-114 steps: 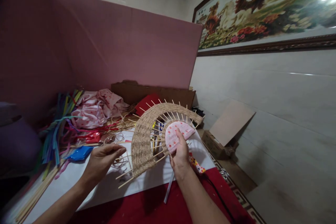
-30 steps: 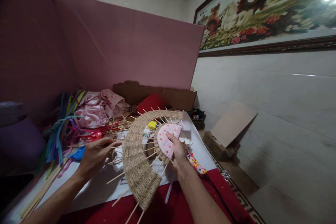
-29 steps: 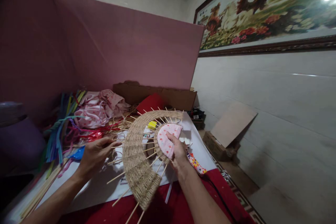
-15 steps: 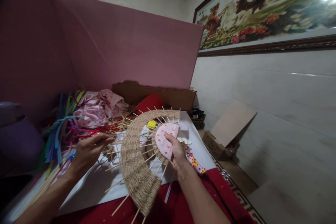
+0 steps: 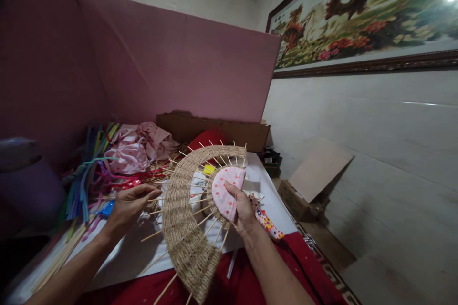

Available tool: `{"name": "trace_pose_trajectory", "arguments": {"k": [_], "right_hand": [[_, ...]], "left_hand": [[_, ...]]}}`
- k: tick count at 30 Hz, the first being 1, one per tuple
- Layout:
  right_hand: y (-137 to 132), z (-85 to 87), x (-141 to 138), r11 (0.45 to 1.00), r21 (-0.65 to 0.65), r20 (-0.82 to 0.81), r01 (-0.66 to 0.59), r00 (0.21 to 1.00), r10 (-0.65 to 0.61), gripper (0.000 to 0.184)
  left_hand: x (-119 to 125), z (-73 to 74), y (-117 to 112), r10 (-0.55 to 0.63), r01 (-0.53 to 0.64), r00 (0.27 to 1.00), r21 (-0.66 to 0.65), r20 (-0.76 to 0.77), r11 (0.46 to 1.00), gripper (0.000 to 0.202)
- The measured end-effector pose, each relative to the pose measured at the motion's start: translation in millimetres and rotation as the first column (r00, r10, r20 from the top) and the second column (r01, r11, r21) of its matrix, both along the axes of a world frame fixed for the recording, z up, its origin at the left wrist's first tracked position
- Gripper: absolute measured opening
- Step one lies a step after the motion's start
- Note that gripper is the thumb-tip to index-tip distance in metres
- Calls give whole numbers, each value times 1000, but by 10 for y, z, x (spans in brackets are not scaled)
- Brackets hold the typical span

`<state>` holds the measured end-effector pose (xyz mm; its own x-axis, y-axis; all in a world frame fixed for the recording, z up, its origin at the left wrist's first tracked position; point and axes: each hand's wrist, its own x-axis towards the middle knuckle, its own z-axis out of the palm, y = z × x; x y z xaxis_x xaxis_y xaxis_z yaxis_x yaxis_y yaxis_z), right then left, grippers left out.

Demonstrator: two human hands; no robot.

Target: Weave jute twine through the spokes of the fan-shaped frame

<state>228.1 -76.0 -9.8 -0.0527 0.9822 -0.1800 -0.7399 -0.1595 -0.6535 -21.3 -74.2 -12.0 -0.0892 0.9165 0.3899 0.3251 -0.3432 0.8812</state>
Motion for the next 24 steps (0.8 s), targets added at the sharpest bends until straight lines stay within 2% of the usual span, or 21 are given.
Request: {"name": "trace_pose_trajectory", "arguments": {"k": [10, 19, 24], "right_hand": [[11, -39, 23, 998, -44, 29, -53, 998, 54, 25], [13, -33, 24, 994, -52, 42, -100, 994, 102, 23], [-15, -5, 18, 984, -71, 28, -166, 985, 169, 20]], "left_hand": [[-3, -13, -1, -52, 54, 997, -37, 50, 998, 20], [-3, 13, -13, -36, 36, 999, 30, 5, 999, 18], [-32, -6, 9, -50, 49, 998, 34, 45, 998, 16]]}}
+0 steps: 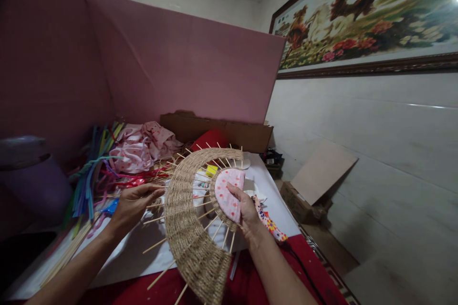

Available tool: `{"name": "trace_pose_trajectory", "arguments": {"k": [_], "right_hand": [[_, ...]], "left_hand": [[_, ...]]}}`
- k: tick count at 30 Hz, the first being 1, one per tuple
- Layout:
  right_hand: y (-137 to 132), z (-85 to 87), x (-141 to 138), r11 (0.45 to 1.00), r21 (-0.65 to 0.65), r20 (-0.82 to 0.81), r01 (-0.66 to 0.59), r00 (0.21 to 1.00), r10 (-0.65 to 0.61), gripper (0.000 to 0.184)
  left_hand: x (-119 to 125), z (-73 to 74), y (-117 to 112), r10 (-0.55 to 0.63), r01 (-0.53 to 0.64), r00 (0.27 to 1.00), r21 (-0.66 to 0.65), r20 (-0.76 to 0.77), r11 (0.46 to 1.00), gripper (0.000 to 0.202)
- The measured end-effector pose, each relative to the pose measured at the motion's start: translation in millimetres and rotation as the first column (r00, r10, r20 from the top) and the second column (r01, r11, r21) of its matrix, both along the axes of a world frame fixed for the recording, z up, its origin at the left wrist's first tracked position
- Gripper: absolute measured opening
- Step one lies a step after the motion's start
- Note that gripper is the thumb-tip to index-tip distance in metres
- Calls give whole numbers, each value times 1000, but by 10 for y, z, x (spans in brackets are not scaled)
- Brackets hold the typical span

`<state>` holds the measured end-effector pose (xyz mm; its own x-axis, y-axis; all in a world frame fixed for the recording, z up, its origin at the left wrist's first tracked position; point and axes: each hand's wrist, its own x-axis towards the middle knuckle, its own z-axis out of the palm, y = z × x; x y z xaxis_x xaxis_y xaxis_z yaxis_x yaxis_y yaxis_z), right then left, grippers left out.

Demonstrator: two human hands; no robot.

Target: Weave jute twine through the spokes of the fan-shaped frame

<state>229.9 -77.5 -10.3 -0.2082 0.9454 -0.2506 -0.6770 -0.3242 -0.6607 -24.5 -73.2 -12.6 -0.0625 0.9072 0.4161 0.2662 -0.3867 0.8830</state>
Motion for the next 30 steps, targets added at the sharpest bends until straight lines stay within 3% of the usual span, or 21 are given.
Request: {"name": "trace_pose_trajectory", "arguments": {"k": [7, 13, 18, 24, 27, 30], "right_hand": [[-18, 15, 6, 997, -49, -10, -58, 998, 57, 20], [-5, 16, 22, 990, -98, 19, -99, 995, 101, 23], [-13, 23, 39, 986, -110, 11, -126, 992, 128, 22], [-1, -6, 43, 989, -80, 42, -121, 991, 125, 19], [-8, -23, 44, 988, -90, 66, -125, 989, 131, 19], [-21, -24, 45, 990, -80, 34, -119, 992, 122, 19]], "left_hand": [[-2, 12, 13, 13, -12, 999, -24, 53, 1000, 17], [-51, 56, -21, 74, -64, 985, 70, -154, 996, 18], [-133, 79, -15, 233, -129, 879, 262, -416, 956, 21], [-210, 91, 15, 367, -185, 777, 372, -511, 910, 22], [-240, 112, 15, 356, -186, 801, 364, -482, 912, 22], [-255, 129, 9, 274, -178, 876, 264, -396, 948, 21]]}}
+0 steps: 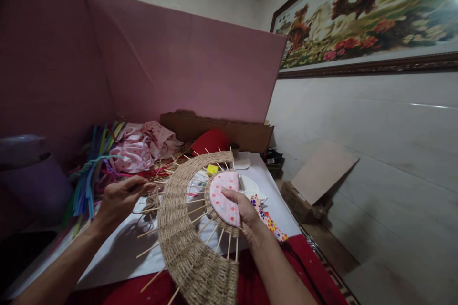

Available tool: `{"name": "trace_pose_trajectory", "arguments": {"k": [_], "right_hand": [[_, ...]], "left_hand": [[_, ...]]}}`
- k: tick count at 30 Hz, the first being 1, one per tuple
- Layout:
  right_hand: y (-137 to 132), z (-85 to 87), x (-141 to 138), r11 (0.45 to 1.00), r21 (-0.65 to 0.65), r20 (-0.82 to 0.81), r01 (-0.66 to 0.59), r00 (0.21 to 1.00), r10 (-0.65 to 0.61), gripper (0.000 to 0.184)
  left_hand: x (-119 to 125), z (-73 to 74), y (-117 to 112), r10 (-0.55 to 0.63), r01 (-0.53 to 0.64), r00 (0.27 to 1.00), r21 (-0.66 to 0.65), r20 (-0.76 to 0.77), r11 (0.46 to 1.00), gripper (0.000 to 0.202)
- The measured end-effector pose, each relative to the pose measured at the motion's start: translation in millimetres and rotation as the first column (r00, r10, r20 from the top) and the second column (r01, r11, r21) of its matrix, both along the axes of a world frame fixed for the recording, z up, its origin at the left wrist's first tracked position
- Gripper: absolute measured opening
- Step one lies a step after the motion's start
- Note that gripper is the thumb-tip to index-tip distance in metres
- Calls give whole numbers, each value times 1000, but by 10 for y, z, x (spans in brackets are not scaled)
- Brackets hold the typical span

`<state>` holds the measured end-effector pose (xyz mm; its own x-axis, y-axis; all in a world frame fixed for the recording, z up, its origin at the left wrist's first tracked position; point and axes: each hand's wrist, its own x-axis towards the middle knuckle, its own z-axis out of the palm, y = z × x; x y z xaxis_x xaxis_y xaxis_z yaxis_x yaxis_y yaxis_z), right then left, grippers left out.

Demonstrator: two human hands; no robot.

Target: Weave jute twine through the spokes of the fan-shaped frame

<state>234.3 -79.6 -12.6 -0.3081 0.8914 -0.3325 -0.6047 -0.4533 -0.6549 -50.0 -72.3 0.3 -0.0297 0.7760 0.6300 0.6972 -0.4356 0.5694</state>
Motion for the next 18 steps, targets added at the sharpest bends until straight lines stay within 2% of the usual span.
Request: {"name": "trace_pose_trajectory", "arguments": {"k": [3, 7, 11, 18], "right_hand": [[-12, 16, -2, 999, 29, -7, 18, 1000, -18, 21], [-27, 30, -15, 998, 58, -18, -11, 1000, 12, 23], [-43, 29, -40, 997, 75, -27, -16, 999, 18, 22], [-75, 57, -61, 998, 62, 4, -2, 1000, 2, 24]], "left_hand": [[15, 9, 5, -20, 40, 976, -90, 219, 995, 20], [86, 8, 17, -58, 158, 880, -175, 472, 972, 21], [162, -38, 29, -67, 245, 830, -254, 554, 936, 25], [181, -89, 31, -51, 270, 789, -270, 613, 924, 21]]}}
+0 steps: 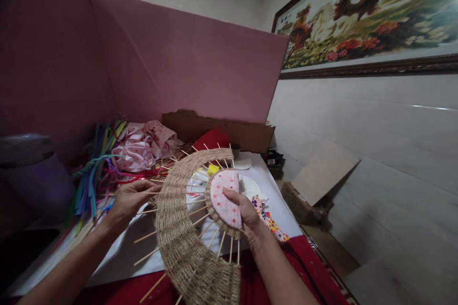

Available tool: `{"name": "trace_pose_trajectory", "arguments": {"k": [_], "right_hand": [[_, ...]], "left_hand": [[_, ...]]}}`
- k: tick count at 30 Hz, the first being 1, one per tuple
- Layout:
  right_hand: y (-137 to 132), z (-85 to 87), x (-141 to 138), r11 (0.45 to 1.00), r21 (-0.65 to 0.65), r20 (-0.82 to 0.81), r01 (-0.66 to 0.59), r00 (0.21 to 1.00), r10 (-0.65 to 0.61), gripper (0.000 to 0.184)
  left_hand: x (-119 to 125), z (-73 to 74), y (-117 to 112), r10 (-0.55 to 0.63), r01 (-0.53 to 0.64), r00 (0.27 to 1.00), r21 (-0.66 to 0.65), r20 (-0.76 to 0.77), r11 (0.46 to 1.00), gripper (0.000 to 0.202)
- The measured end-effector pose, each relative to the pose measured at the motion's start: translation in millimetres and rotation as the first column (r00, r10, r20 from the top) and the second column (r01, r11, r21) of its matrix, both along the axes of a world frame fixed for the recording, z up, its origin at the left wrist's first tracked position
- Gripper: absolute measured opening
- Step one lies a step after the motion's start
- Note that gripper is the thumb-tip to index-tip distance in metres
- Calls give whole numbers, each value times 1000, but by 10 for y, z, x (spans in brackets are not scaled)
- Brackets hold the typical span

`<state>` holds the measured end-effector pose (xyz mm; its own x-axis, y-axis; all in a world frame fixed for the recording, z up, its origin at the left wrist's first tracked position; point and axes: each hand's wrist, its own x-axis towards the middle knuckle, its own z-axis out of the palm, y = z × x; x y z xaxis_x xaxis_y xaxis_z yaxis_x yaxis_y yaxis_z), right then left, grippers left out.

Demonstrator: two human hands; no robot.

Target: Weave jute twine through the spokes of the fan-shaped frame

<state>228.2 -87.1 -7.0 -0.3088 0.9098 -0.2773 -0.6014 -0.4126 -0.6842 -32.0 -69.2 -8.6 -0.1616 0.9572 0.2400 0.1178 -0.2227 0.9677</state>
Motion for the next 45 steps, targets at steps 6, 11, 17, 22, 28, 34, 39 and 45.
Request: {"name": "trace_pose_trajectory", "arguments": {"k": [6, 11, 17, 22, 28, 34, 39, 45], "right_hand": [[2, 4, 3, 998, -28, -7, -58, 998, 58, 29], [-4, 9, 4, 998, -38, -3, -59, 998, 59, 30], [16, -37, 44, 988, -27, 11, -154, 988, 154, 32], [44, -45, 82, 978, -37, 59, -205, 976, 207, 34], [59, -8, 96, 974, -110, 87, -196, 975, 206, 33], [61, -16, 119, 962, -131, 57, -239, 967, 248, 34], [46, -2, 130, 957, -138, 61, -256, 962, 266, 35], [33, 17, 140, 952, -129, 65, -277, 956, 287, 34]], "left_hand": [[13, 36, -19, 9, -9, 1000, 10, -10, 1000, 19], [-24, 1, -1, -19, 24, 997, 66, -77, 997, 19], [-126, 29, -21, 65, 7, 953, 234, -296, 972, 12], [-150, 48, -24, 58, 18, 955, 250, -290, 968, 12], [-166, 68, -23, -13, 88, 950, 226, -312, 970, 15], [-188, 40, 3, -70, 141, 952, 223, -298, 965, 17], [-165, 37, -4, -153, 203, 959, 203, -239, 958, 16], [-191, 116, -43, -42, 173, 899, 264, -436, 949, 14]]}}
